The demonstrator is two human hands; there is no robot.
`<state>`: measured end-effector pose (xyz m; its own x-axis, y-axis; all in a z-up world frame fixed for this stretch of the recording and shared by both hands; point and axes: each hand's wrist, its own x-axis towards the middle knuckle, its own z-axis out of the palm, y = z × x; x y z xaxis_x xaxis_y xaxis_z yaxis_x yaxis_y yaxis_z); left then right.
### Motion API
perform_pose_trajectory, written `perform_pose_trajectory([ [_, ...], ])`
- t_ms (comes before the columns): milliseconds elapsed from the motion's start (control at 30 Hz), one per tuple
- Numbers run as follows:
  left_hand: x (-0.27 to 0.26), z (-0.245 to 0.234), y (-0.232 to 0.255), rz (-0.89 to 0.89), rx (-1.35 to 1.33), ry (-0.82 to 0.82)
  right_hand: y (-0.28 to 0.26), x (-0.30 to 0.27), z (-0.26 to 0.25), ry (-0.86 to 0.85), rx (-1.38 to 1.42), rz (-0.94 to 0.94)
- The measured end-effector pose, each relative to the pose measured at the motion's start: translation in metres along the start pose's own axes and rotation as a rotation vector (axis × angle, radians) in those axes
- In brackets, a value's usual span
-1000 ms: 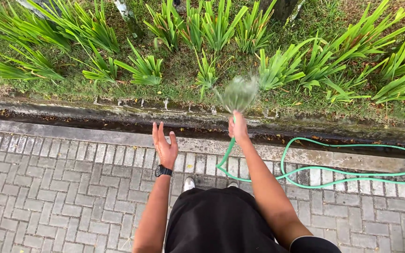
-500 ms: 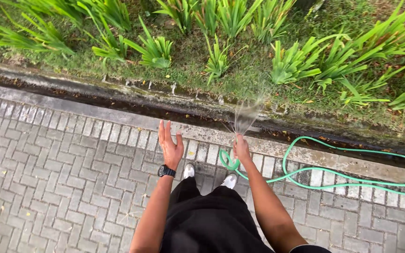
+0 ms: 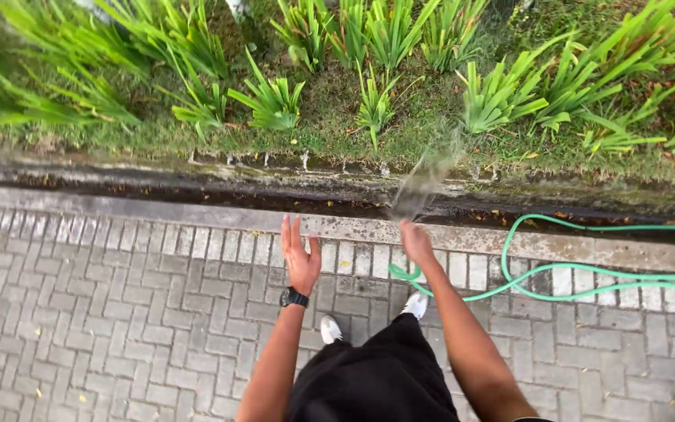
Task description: Watering a row of plants along a paved walkway using a garden hose.
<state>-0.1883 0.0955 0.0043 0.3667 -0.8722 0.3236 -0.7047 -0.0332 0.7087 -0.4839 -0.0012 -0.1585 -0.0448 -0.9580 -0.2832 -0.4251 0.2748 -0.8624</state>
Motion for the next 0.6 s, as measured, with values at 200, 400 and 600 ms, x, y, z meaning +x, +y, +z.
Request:
perform_pose_trajectory([
  [200, -0.021, -0.064, -0.058, 0.015, -0.121, -0.056, 0.018, -0.082, 0.014, 0.084, 0.345, 0.398],
  [400, -0.052, -0.09, -0.122, -0.02, 0.023, -0.052, 0.075, -0.106, 0.023, 0.049, 0.214, 0.349],
  [600, -0.043, -0.077, -0.105, -0.006, -0.024, -0.032, 0.102, -0.098, -0.004, 0.093, -0.115, 0.088],
])
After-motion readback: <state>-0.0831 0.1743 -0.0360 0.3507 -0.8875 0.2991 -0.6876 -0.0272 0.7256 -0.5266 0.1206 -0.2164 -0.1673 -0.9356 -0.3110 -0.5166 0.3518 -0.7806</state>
